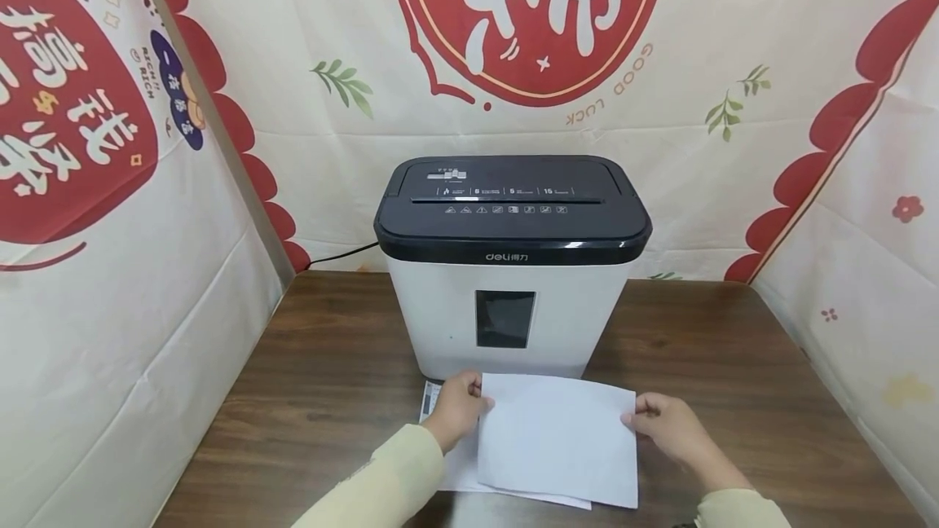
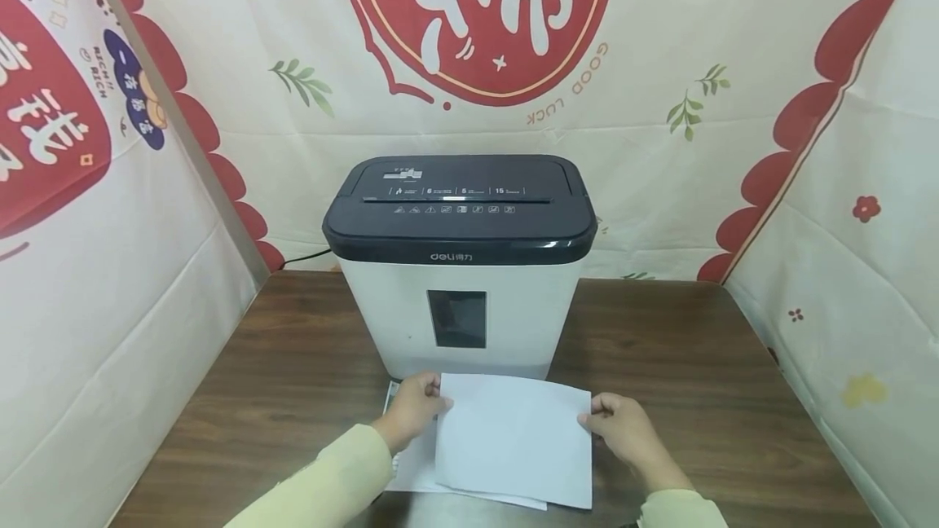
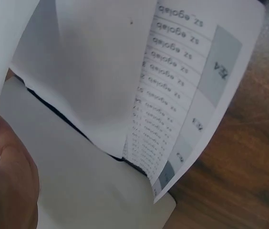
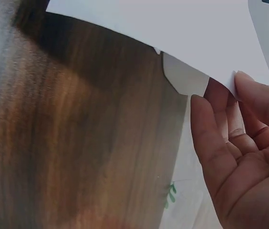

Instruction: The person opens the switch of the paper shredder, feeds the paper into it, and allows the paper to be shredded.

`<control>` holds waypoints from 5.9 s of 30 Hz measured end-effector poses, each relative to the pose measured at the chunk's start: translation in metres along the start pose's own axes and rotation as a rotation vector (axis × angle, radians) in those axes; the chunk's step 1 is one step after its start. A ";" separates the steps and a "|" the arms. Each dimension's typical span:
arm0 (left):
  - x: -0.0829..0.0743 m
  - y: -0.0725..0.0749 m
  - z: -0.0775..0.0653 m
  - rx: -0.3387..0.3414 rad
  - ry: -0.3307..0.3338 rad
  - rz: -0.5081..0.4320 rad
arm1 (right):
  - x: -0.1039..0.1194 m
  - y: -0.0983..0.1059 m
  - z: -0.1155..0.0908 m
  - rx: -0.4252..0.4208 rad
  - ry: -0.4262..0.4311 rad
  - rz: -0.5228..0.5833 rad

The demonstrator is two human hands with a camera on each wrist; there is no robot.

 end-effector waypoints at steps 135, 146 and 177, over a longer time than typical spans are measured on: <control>-0.305 0.190 -0.015 -0.399 -0.656 0.095 | 0.314 0.164 -0.003 -0.430 0.741 0.063; -0.299 0.190 0.003 -0.419 -0.653 0.071 | 0.317 0.159 0.012 -0.469 0.746 -0.027; -0.281 0.197 0.021 -0.449 -0.618 0.066 | 0.328 0.148 0.025 -0.437 0.760 -0.072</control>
Point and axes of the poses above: each hand's wrist, its own z-axis towards the middle knuckle, its own y-axis out of the back of the hand, x = y × z, the point moved 4 cm from there along z, towards the middle knuckle, and after that the axes turned 1 degree about z, right-handed, at the moved point
